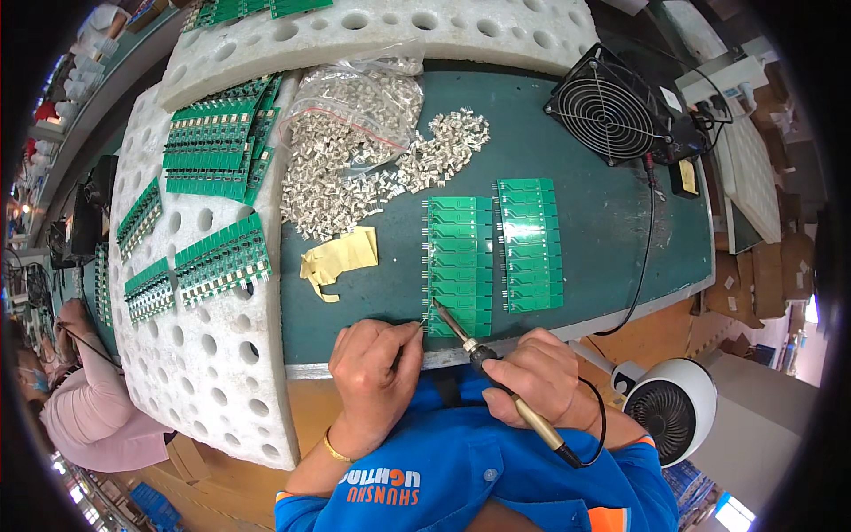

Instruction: The person solders electronic components onto circuit board strips using a soldering iron and solder wire, then lifts the circuit board strip and solders additional pins.

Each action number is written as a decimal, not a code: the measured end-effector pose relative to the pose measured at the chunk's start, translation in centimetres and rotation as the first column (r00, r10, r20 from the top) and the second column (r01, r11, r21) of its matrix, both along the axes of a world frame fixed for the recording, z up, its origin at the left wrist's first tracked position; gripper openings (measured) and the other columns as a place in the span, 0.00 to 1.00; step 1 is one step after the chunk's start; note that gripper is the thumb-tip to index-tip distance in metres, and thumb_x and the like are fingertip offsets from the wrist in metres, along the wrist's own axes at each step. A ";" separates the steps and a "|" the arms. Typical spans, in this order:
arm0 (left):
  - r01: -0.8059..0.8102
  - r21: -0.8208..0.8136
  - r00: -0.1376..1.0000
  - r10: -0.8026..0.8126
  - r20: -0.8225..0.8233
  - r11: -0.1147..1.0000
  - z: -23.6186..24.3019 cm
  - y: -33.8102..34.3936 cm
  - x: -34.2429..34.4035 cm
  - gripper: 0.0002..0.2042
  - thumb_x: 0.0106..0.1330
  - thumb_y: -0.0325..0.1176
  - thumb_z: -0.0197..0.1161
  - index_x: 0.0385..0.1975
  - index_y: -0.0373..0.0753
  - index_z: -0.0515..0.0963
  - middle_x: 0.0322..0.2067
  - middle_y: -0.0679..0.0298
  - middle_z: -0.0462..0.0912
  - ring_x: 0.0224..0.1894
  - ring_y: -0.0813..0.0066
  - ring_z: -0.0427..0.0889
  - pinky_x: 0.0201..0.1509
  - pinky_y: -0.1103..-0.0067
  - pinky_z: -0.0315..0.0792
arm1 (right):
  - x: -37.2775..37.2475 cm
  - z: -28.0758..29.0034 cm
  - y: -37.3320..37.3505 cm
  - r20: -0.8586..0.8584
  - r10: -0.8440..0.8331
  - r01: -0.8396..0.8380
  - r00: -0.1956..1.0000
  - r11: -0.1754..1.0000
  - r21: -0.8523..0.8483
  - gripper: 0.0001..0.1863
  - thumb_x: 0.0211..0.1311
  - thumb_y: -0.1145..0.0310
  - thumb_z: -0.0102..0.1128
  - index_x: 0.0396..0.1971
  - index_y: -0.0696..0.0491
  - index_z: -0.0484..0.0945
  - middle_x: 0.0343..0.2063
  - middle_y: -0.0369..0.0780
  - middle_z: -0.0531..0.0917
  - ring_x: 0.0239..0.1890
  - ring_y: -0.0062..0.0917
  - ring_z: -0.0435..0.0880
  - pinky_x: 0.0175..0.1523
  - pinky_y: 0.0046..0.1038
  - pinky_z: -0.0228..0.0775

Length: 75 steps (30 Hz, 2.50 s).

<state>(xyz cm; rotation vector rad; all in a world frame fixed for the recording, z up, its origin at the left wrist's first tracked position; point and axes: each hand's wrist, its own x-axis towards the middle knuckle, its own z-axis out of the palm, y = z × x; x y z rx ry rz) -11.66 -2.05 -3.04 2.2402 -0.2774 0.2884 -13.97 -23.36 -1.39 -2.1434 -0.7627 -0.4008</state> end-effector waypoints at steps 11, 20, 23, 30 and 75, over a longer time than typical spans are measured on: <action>-0.012 -0.013 1.000 0.012 0.001 1.000 -0.1 -0.1 0.1 0.07 0.49 0.21 0.72 0.26 0.38 0.83 0.21 0.63 0.77 0.24 0.65 0.77 0.30 0.71 0.66 | 0.5 0.1 0.0 -0.053 -0.051 0.056 0.997 0.992 0.111 0.16 0.46 0.73 0.72 0.37 0.59 0.81 0.18 0.39 0.78 0.18 0.29 0.76 0.26 0.30 0.67; 0.014 0.005 0.999 -0.014 -0.031 1.000 0.1 0.1 0.0 0.06 0.52 0.19 0.72 0.27 0.36 0.83 0.22 0.61 0.79 0.25 0.66 0.77 0.31 0.73 0.69 | -0.1 0.1 -0.1 -0.010 0.011 -0.011 1.000 0.999 0.030 0.19 0.51 0.65 0.75 0.39 0.59 0.81 0.19 0.37 0.78 0.18 0.28 0.76 0.26 0.28 0.67; 0.017 -0.004 1.000 -0.017 -0.023 1.000 0.1 0.1 0.0 0.06 0.52 0.19 0.71 0.27 0.36 0.83 0.21 0.61 0.79 0.25 0.66 0.77 0.31 0.73 0.69 | -0.3 0.2 -0.1 0.014 0.019 -0.019 1.000 1.000 -0.022 0.21 0.52 0.60 0.76 0.40 0.59 0.81 0.19 0.35 0.76 0.18 0.26 0.76 0.26 0.28 0.67; 0.009 -0.009 1.000 -0.010 -0.029 1.000 0.0 0.1 0.0 0.06 0.52 0.18 0.71 0.28 0.36 0.83 0.21 0.62 0.78 0.24 0.67 0.77 0.31 0.74 0.69 | -0.4 0.2 0.2 0.033 0.017 -0.016 0.999 0.999 -0.030 0.23 0.53 0.57 0.76 0.41 0.59 0.80 0.19 0.35 0.76 0.18 0.26 0.75 0.26 0.27 0.67; -0.040 -0.022 0.999 0.039 -0.018 0.999 -0.2 0.3 -0.3 0.06 0.52 0.19 0.72 0.27 0.36 0.81 0.23 0.61 0.79 0.25 0.67 0.78 0.30 0.74 0.69 | -1.0 0.3 -0.3 0.014 0.009 -0.009 1.000 1.000 -0.023 0.20 0.65 0.57 0.66 0.43 0.59 0.78 0.20 0.38 0.78 0.19 0.30 0.76 0.28 0.30 0.70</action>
